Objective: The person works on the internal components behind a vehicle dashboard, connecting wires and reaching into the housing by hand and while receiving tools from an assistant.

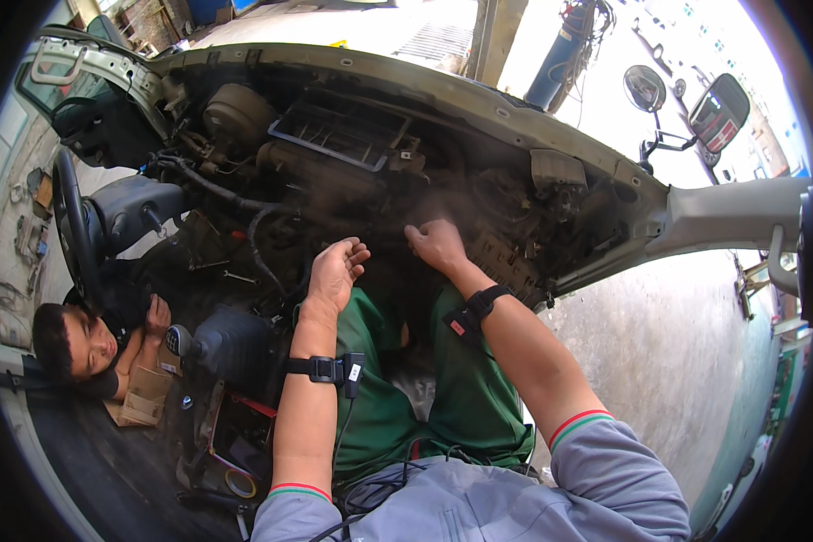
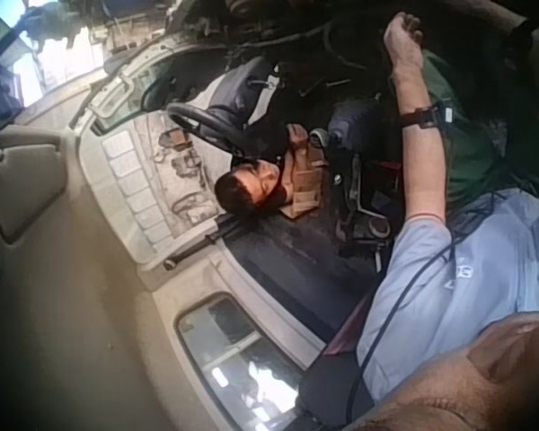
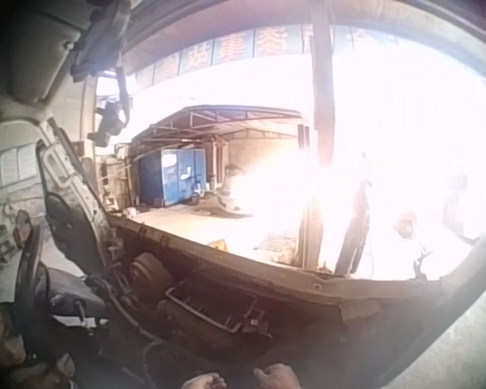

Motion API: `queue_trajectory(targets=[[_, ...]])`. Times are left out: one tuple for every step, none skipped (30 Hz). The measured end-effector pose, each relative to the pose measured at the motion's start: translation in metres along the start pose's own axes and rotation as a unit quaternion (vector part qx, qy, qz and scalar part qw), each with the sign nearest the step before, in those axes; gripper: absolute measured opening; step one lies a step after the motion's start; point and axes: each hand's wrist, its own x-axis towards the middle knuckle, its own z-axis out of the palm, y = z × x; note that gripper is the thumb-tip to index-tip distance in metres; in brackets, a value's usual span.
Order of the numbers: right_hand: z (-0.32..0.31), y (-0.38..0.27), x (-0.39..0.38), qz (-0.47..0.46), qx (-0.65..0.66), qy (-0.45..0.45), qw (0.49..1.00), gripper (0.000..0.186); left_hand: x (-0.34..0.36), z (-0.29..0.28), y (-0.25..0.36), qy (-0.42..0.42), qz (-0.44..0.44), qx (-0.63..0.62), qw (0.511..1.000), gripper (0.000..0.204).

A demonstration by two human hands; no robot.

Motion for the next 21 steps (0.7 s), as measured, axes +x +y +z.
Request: queue_trajectory(targets=[[0.0,-0.001,0.0,-0.003,0.003,0.004,1.0,0.041,0.0,-0.001,0.0,-0.001,0.001,0.0,1.0,0.025],[0.0,-0.002,-0.001,-0.007,0.005,0.008,1.0,0.041,0.001,-0.002,-0.001,-0.001,0.002,-0.001,1.0,0.025],[-0.001,-0.003,-0.001,-0.008,0.004,0.009,1.0,0.041,0.001,-0.002,-0.001,-0.002,0.002,-0.002,1.0,0.025],[-0.003,-0.005,-0.002,-0.005,0.014,0.008,1.0,0.04,0.002,-0.002,0.0,-0.005,0.002,-0.003,1.0,0.025],[-0.005,-0.008,-0.004,-0.002,0.024,0.008,1.0,0.04,0.002,-0.001,0.0,-0.007,0.003,-0.004,1.0,0.025],[-0.005,-0.009,-0.005,-0.003,0.021,0.011,1.0,0.04,0.001,-0.001,0.0,-0.004,0.002,0.002,1.0,0.025],[-0.005,-0.009,-0.007,-0.015,0.046,0.021,0.999,0.039,0.0,0.002,-0.001,-0.003,0.002,0.008,1.0,0.025],[-0.006,-0.01,-0.007,-0.028,0.071,0.031,0.997,0.038,0.0,0.005,0.0,-0.007,0.002,0.005,1.0,0.025],[-0.008,-0.011,-0.005,-0.028,0.067,0.033,0.997,0.038,0.0,0.008,0.0,-0.006,0.001,0.008,1.0,0.026],[-0.008,-0.019,-0.006,0.043,0.198,-0.002,0.979,0.036,-0.002,0.007,0.0,-0.002,-0.002,0.012,1.0,0.026],[-0.009,-0.026,-0.006,0.113,0.326,-0.037,0.938,0.033,-0.002,0.008,0.0,-0.003,-0.003,0.011,1.0,0.026],[-0.011,-0.035,-0.002,0.115,0.325,-0.037,0.938,0.033,-0.003,0.009,-0.002,-0.003,-0.008,0.007,1.0,0.027],[-0.016,-0.043,0.005,0.119,0.367,-0.046,0.921,0.031,-0.003,0.012,-0.002,-0.006,-0.012,0.003,1.0,0.029],[-0.019,-0.05,0.012,0.124,0.409,-0.056,0.902,0.029,-0.003,0.014,-0.003,-0.006,-0.013,0.002,1.0,0.029],[-0.021,-0.056,0.017,0.125,0.409,-0.057,0.902,0.029,-0.004,0.016,-0.005,-0.017,-0.015,0.008,1.0,0.03],[-0.021,-0.061,0.025,0.122,0.412,-0.034,0.902,0.031,-0.003,0.018,-0.005,-0.029,-0.016,0.015,0.999,0.03],[-0.02,-0.064,0.032,0.12,0.416,-0.012,0.901,0.033,-0.004,0.019,-0.005,-0.027,-0.015,0.017,0.999,0.03],[-0.017,-0.066,0.038,0.12,0.419,-0.014,0.9,0.033,-0.006,0.019,-0.005,-0.03,-0.015,0.017,0.999,0.03],[-0.012,-0.065,0.043,0.141,0.441,0.005,0.887,0.035,-0.005,0.018,-0.004,-0.032,-0.015,0.016,0.999,0.03],[-0.007,-0.063,0.048,0.162,0.462,0.023,0.872,0.038,0.002,0.017,-0.003,-0.027,-0.015,0.024,0.999,0.03],[-0.002,-0.061,0.054,0.165,0.465,0.021,0.87,0.038,0.004,0.015,-0.002,-0.023,-0.017,0.027,0.999,0.03]])
